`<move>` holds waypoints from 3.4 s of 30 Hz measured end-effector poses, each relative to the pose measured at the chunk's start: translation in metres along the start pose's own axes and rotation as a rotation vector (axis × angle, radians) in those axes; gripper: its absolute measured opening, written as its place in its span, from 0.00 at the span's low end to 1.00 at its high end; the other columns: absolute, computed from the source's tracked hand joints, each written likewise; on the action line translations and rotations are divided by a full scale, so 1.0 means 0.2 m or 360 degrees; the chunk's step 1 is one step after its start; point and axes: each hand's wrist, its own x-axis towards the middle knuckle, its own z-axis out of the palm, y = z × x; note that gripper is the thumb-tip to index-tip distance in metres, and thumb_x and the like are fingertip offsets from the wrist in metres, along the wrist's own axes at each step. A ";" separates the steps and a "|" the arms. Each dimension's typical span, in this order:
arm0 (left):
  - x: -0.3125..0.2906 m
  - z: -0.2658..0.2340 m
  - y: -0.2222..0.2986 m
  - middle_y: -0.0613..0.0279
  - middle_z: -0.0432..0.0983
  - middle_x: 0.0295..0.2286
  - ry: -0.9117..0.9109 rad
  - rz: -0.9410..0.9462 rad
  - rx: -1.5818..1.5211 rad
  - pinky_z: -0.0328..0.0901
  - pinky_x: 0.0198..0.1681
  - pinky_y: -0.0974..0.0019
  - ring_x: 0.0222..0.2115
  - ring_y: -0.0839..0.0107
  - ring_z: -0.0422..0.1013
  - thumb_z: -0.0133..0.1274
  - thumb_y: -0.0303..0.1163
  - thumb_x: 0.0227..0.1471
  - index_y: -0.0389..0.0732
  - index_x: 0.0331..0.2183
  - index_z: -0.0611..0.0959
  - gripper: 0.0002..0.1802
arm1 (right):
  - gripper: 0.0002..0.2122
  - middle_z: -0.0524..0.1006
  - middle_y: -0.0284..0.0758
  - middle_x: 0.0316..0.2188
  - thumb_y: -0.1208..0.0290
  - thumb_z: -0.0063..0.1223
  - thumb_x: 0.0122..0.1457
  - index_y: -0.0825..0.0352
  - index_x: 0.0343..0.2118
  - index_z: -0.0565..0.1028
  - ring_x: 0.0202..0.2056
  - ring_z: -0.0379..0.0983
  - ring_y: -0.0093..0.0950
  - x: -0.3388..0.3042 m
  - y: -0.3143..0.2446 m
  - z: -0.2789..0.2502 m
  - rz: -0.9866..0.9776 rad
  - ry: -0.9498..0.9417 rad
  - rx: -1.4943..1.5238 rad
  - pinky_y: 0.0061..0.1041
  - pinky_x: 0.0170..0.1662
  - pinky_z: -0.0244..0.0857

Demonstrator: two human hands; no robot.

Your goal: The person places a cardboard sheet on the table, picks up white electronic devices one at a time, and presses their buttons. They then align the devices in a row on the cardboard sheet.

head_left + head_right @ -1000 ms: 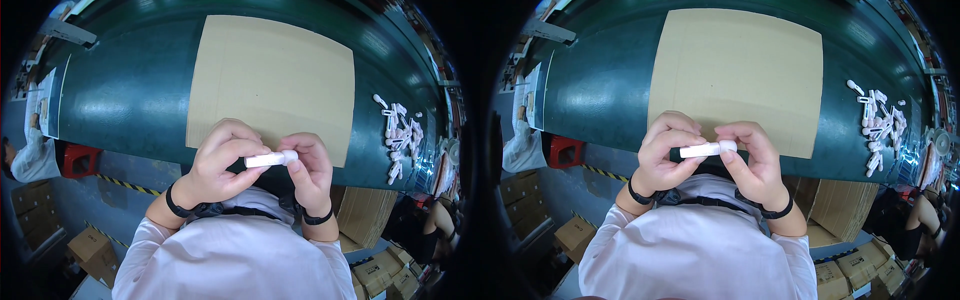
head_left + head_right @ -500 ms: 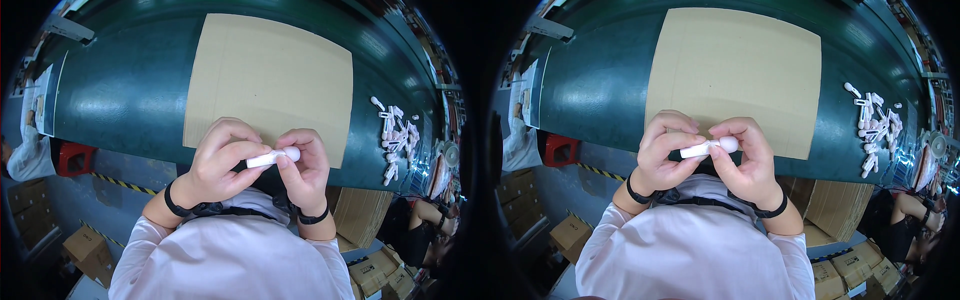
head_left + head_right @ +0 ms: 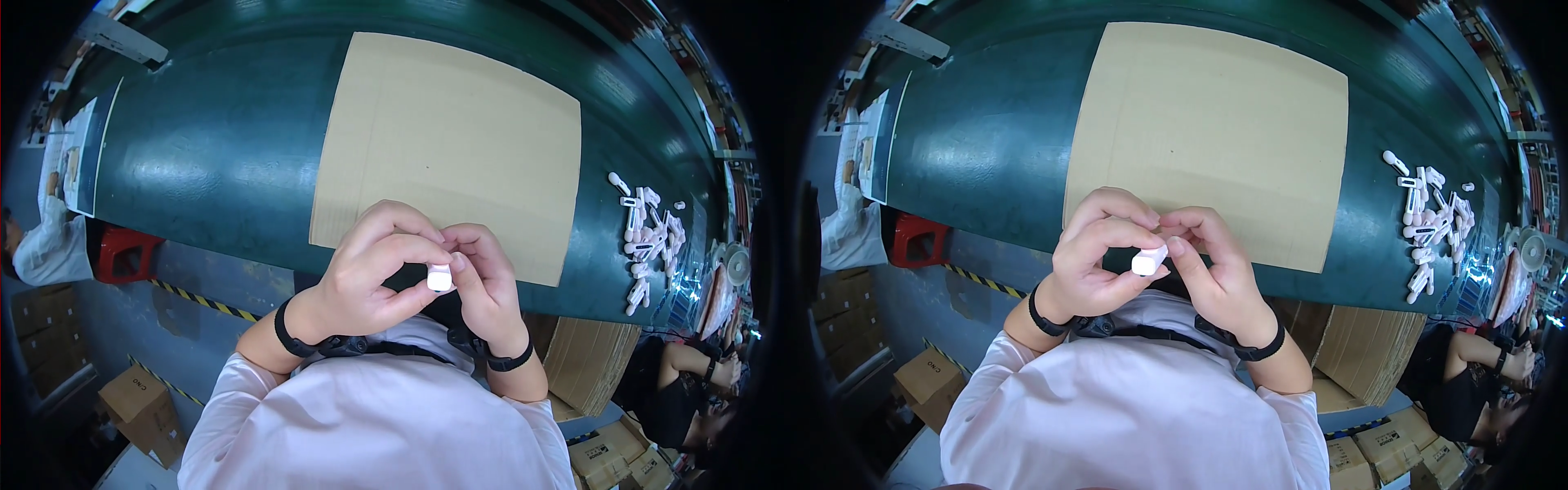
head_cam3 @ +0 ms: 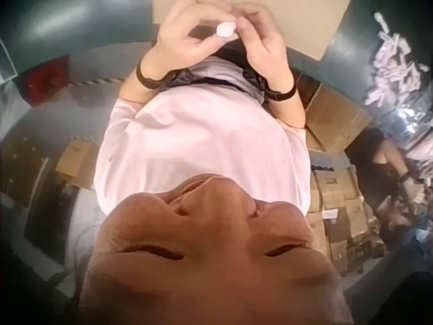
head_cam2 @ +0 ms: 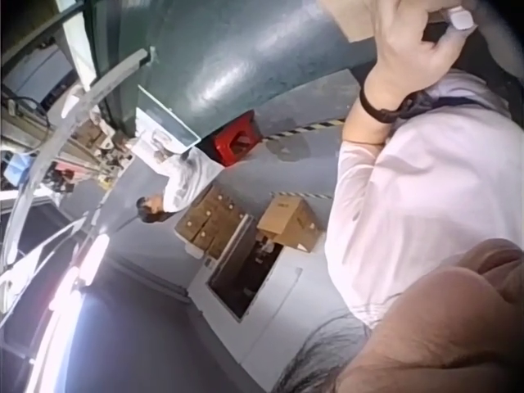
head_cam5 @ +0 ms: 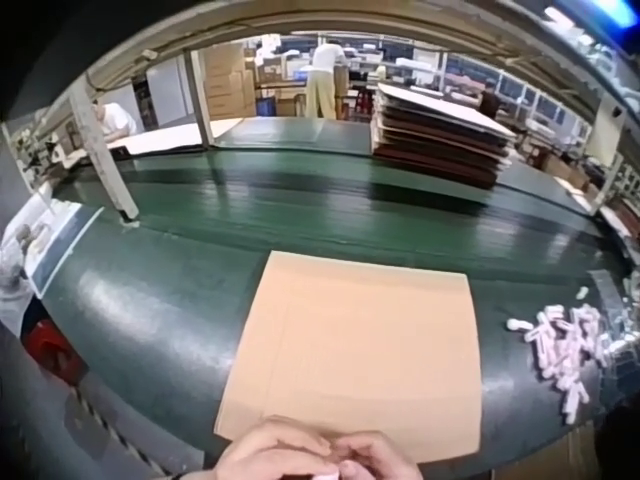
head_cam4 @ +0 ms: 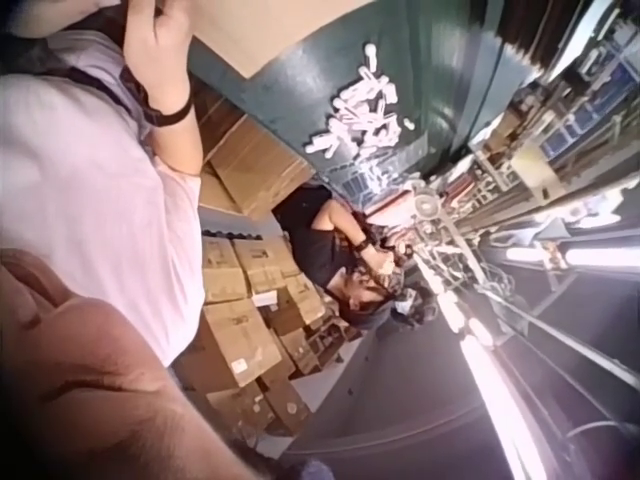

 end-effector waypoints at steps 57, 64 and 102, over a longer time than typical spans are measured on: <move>0.28 -0.66 -0.73 0.56 0.68 0.52 -0.0434 0.0015 0.0637 0.59 0.56 0.54 0.53 0.56 0.64 0.61 0.35 0.45 0.45 0.45 0.78 0.23 | 0.08 0.78 0.31 0.29 0.73 0.58 0.58 0.70 0.38 0.75 0.32 0.75 0.18 1.37 -0.39 0.08 0.0361 -0.0397 -0.1295 0.16 0.36 0.68; 0.29 -0.65 -0.74 0.55 0.68 0.52 -0.0420 0.0072 0.0671 0.60 0.55 0.54 0.52 0.56 0.65 0.62 0.35 0.44 0.44 0.45 0.78 0.23 | 0.08 0.78 0.31 0.30 0.73 0.57 0.59 0.70 0.38 0.75 0.32 0.75 0.18 1.47 -0.34 0.03 0.0394 -0.0319 -0.1271 0.17 0.37 0.69; 0.29 -0.65 -0.73 0.52 0.64 0.54 -0.0415 0.0084 0.0701 0.58 0.56 0.53 0.53 0.53 0.63 0.62 0.37 0.44 0.43 0.50 0.72 0.31 | 0.11 0.77 0.32 0.30 0.70 0.57 0.59 0.72 0.41 0.76 0.29 0.72 0.18 1.56 -0.22 0.02 0.0276 -0.0241 -0.1319 0.16 0.34 0.67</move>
